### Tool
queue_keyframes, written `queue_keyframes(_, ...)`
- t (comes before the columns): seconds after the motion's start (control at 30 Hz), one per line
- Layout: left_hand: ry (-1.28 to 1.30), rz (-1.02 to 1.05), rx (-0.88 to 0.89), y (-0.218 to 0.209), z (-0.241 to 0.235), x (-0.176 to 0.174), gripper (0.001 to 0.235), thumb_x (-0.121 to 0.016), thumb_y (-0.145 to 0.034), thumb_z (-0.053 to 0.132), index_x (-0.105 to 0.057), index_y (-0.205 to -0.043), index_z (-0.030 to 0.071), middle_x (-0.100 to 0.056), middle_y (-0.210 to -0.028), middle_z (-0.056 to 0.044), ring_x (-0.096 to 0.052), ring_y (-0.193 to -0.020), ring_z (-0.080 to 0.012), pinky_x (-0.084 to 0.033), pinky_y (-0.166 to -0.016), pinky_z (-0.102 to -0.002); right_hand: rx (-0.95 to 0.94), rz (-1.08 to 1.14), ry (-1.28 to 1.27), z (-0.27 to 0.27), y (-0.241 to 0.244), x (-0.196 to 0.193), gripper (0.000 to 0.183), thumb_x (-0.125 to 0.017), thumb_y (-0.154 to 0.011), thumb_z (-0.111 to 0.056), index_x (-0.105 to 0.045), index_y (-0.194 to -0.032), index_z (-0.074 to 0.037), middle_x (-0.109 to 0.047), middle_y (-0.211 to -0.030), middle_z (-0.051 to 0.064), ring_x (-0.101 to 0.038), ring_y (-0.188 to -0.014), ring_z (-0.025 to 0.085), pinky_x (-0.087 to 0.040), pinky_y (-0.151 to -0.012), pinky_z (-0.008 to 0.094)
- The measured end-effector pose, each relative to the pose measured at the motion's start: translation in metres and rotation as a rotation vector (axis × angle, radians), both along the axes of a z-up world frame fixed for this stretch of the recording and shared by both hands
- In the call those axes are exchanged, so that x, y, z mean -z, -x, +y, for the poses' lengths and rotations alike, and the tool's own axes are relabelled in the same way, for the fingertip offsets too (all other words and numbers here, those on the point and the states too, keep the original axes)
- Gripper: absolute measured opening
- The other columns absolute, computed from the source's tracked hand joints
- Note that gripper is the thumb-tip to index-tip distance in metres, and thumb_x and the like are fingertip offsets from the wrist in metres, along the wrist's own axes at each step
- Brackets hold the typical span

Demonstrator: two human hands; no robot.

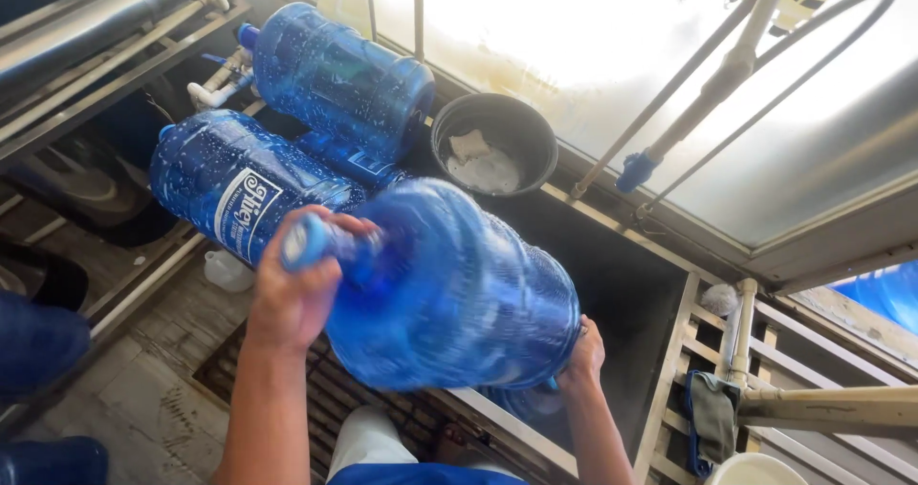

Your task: Cleaning and rinsing large blue water jugs at a water production facility sink.

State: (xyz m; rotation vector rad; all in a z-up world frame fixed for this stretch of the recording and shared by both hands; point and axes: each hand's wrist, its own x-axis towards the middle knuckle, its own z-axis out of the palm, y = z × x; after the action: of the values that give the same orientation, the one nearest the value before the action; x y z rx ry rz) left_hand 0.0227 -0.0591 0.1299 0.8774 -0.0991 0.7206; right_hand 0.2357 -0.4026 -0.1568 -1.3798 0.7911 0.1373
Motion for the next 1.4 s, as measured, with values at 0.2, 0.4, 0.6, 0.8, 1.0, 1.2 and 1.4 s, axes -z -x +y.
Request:
queue_keyframes(0.2, 0.625, 0.335, -0.669, -0.019, 0.088, 0.014, 0.036, -0.080, -0.069, -0.010, -0.061, -0.099, -0.002, -0.070, -0.086, -0.022, -0.078, -0.076, -0.0353, -0.064, -0.072, -0.049, -0.236, -0.083, 0.191, 0.109, 0.023, -0.178, 0.036, -0.066, -0.093, -0.043, -0.079, -0.101, -0.011, -0.070, -0.091, 0.016, -0.066, -0.086, 0.026, -0.052, -0.079, 0.048)
queue_keyframes(0.4, 0.304, 0.472, -0.337, -0.052, 0.259, 0.004, 0.016, -0.076, -0.085, 0.023, -0.073, -0.097, 0.012, -0.074, -0.098, -0.014, -0.076, -0.095, -0.0281, -0.063, -0.091, -0.040, -0.295, -0.444, 0.118, 0.235, 0.028, -0.276, 0.030, -0.068, -0.090, -0.034, -0.078, -0.107, -0.012, -0.067, -0.094, 0.011, -0.060, -0.089, 0.017, -0.050, -0.079, 0.034)
queue_keyframes(0.6, 0.169, 0.812, -0.143, -0.084, 0.416, 0.017, 0.033, -0.070, -0.079, 0.041, -0.068, -0.103, 0.019, -0.062, -0.081, 0.004, -0.060, -0.069, -0.0124, -0.047, -0.063, -0.023, -0.580, -0.538, 0.284, 0.345, 0.028, -0.295, 0.027, -0.063, -0.095, -0.038, -0.063, -0.076, -0.019, -0.055, -0.064, -0.007, -0.046, -0.060, 0.006, -0.038, -0.058, 0.029)
queue_keyframes(0.8, 0.047, 0.681, -0.257, -0.104, 0.473, 0.038, 0.019, -0.068, -0.086, 0.037, -0.067, -0.095, 0.021, -0.065, -0.090, 0.002, -0.061, -0.083, -0.0129, -0.050, -0.075, -0.026, -0.788, -0.530, 0.111, 0.407, 0.038, -0.302, 0.059, -0.063, -0.090, -0.031, -0.058, -0.144, -0.008, -0.076, -0.102, 0.013, -0.071, -0.066, 0.017, -0.062, -0.055, 0.028)
queue_keyframes(1.0, 0.066, 0.640, -0.535, -0.125, 0.500, 0.066, 0.008, -0.069, -0.088, 0.024, -0.066, -0.083, 0.017, -0.069, -0.081, 0.002, -0.068, -0.075, -0.0138, -0.058, -0.070, -0.030, -0.892, -0.578, 0.163, 0.424, 0.041, -0.257, 0.064, -0.064, -0.092, -0.032, -0.053, -0.149, -0.004, -0.077, -0.108, 0.010, -0.072, -0.070, 0.015, -0.063, -0.062, 0.029)
queue_keyframes(1.2, -0.382, 0.591, -1.079, -0.114, 0.458, 0.062, 0.030, -0.067, -0.082, 0.014, -0.074, -0.110, 0.004, -0.077, -0.104, -0.009, -0.075, -0.095, -0.0178, -0.062, -0.083, -0.028, -1.006, -0.399, 0.211, 0.382, 0.053, -0.235, 0.022, -0.060, -0.094, -0.030, -0.073, -0.095, -0.013, -0.064, -0.074, 0.000, -0.060, -0.062, 0.011, -0.047, -0.057, 0.027)
queue_keyframes(1.4, -0.780, 0.439, -1.136, -0.090, 0.282, 0.023, 0.043, -0.060, -0.082, 0.001, -0.065, -0.124, -0.009, -0.066, -0.125, -0.024, -0.063, -0.116, -0.0374, -0.050, -0.091, -0.047, -0.918, -0.189, 0.069, 0.262, 0.039, -0.156, 0.029, -0.057, -0.087, -0.022, -0.077, -0.101, -0.006, -0.074, -0.085, 0.007, -0.066, -0.069, 0.015, -0.056, -0.063, 0.029)
